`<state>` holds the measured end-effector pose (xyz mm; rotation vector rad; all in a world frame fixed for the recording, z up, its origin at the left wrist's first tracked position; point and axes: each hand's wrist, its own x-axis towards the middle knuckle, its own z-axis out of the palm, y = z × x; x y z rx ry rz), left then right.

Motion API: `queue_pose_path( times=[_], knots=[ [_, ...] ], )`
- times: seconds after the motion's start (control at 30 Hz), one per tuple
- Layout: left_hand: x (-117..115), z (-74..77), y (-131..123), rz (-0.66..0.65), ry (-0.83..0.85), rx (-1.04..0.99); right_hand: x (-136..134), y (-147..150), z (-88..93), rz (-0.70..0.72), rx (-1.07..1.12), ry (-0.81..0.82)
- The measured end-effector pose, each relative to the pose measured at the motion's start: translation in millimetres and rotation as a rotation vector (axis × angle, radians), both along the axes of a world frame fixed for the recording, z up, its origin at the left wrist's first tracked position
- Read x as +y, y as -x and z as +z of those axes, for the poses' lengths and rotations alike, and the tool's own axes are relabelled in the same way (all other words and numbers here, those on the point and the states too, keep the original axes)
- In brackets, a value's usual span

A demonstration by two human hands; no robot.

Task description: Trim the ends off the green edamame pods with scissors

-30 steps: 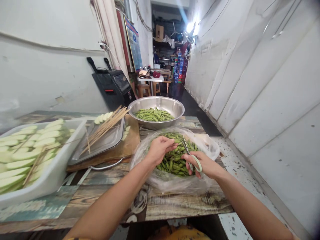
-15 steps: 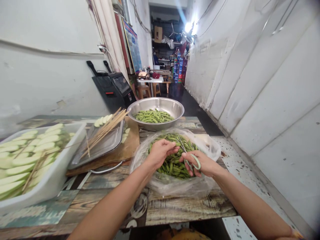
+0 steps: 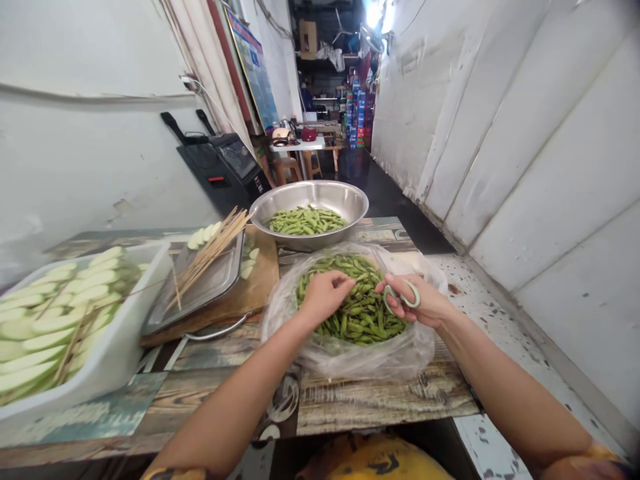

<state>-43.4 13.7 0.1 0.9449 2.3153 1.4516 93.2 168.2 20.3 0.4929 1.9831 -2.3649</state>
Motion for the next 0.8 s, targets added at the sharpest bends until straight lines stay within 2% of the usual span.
queue_pose_path(
  times=[0.1,0.17,0.23,0.33,0.43,0.5,0.57,0.8],
  knots=[
    [4.8,-9.7,-6.3,-0.026,0.2,0.369,-2.8,0.8,1.3,-0.002,-0.008,-0.03],
    [6.1,-12.1,-6.2,-0.046,0.25,0.436,-4.2,1.2,1.4,0.002,-0.009,-0.047],
    [5.7,-10.4,-3.2,-0.092,0.214,0.426,-4.9,1.2,0.3,0.014,-0.011,-0.062],
    [2.5,-1.3,1.8,-0.058,0.085,0.271,-5.4,0.3,-2.8,0.051,-0.037,-0.107],
    [-1.4,9.2,2.9,-0.007,-0.036,-0.099,-6.8,-1.8,-5.2,0.117,-0.059,-0.173],
    [-3.3,13.4,1.8,-0.058,-0.106,-0.366,-7.9,-3.2,-5.5,0.158,-0.063,-0.201],
    [-4.2,14.7,0.4,-0.12,-0.164,-0.543,-8.9,-4.2,-4.8,0.176,-0.063,-0.224],
    [-3.6,13.2,-3.9,-0.158,-0.286,-0.692,-15.8,-6.4,1.7,0.184,-0.067,-0.304]
  ],
)
